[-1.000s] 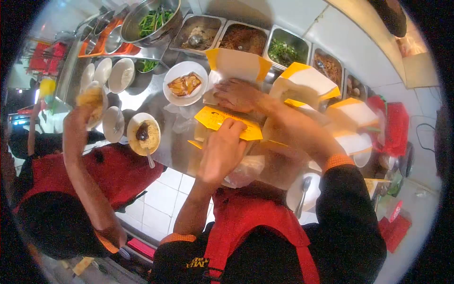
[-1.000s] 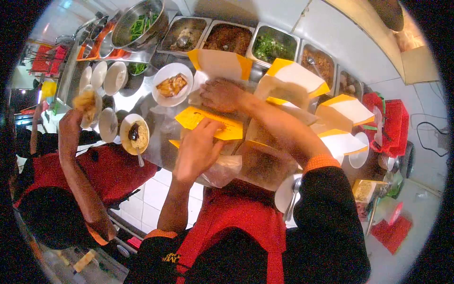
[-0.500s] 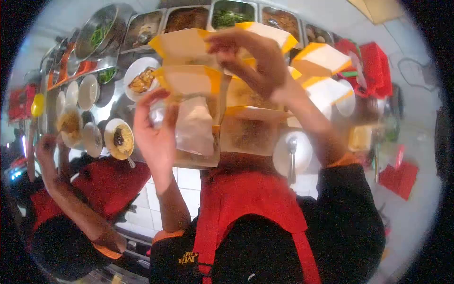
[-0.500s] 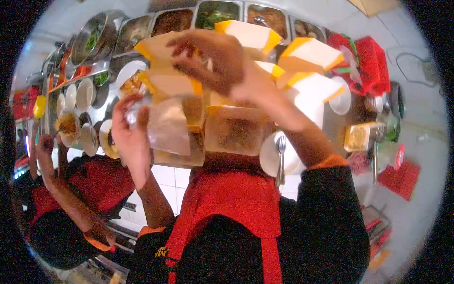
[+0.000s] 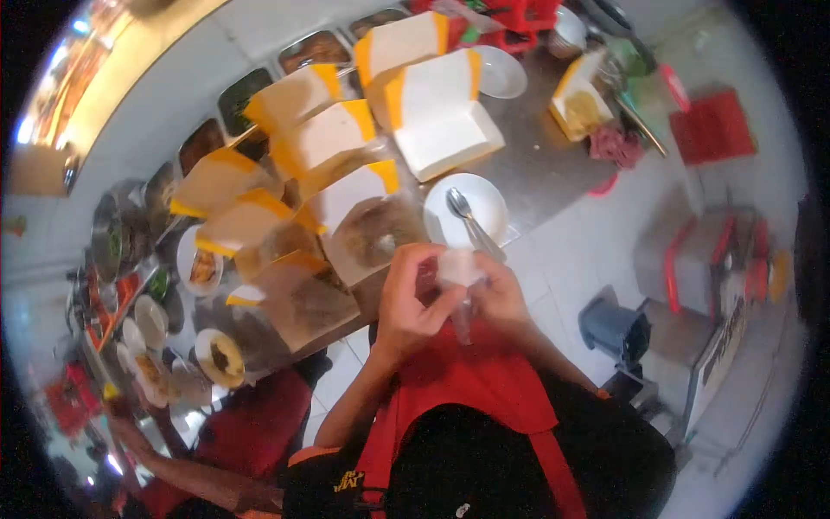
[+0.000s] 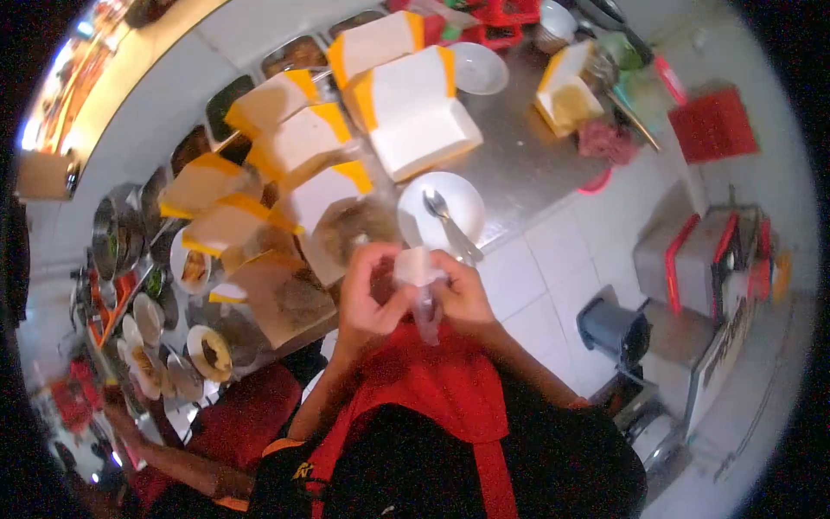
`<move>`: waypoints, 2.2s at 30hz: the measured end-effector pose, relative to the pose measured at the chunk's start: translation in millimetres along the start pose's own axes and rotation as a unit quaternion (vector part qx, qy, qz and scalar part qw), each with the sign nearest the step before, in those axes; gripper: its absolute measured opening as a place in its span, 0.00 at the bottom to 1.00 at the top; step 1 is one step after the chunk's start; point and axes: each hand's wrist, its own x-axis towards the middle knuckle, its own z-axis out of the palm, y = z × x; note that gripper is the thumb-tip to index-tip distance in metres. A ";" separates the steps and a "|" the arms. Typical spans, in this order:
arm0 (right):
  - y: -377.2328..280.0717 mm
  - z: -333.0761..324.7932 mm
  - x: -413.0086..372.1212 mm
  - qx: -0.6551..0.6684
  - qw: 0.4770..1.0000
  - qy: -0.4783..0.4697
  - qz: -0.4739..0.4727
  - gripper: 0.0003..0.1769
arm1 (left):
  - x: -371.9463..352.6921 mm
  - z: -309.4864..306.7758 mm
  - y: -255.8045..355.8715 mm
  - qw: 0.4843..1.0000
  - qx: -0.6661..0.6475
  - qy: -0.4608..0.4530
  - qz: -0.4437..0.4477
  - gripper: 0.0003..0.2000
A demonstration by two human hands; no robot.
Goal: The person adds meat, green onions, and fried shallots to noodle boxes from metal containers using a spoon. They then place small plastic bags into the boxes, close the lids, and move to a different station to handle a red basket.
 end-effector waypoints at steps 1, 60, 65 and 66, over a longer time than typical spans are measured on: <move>9.8 -3.7 -4.9 0.061 0.995 0.031 -0.073 0.21 | -2.5 2.4 -5.4 0.992 0.111 -0.046 0.033 0.26; 272.9 -745.7 280.2 -0.387 0.749 0.474 -0.255 0.31 | 79.8 542.0 -294.8 0.844 -0.167 0.092 -0.502 0.26; 219.1 -813.9 352.2 -0.547 0.646 0.456 -0.274 0.27 | 18.4 527.2 -301.8 0.823 -0.098 0.059 -0.557 0.23; 216.5 -817.6 355.6 -0.557 0.683 0.406 -0.241 0.27 | 12.8 526.5 -303.7 0.818 -0.093 0.056 -0.565 0.22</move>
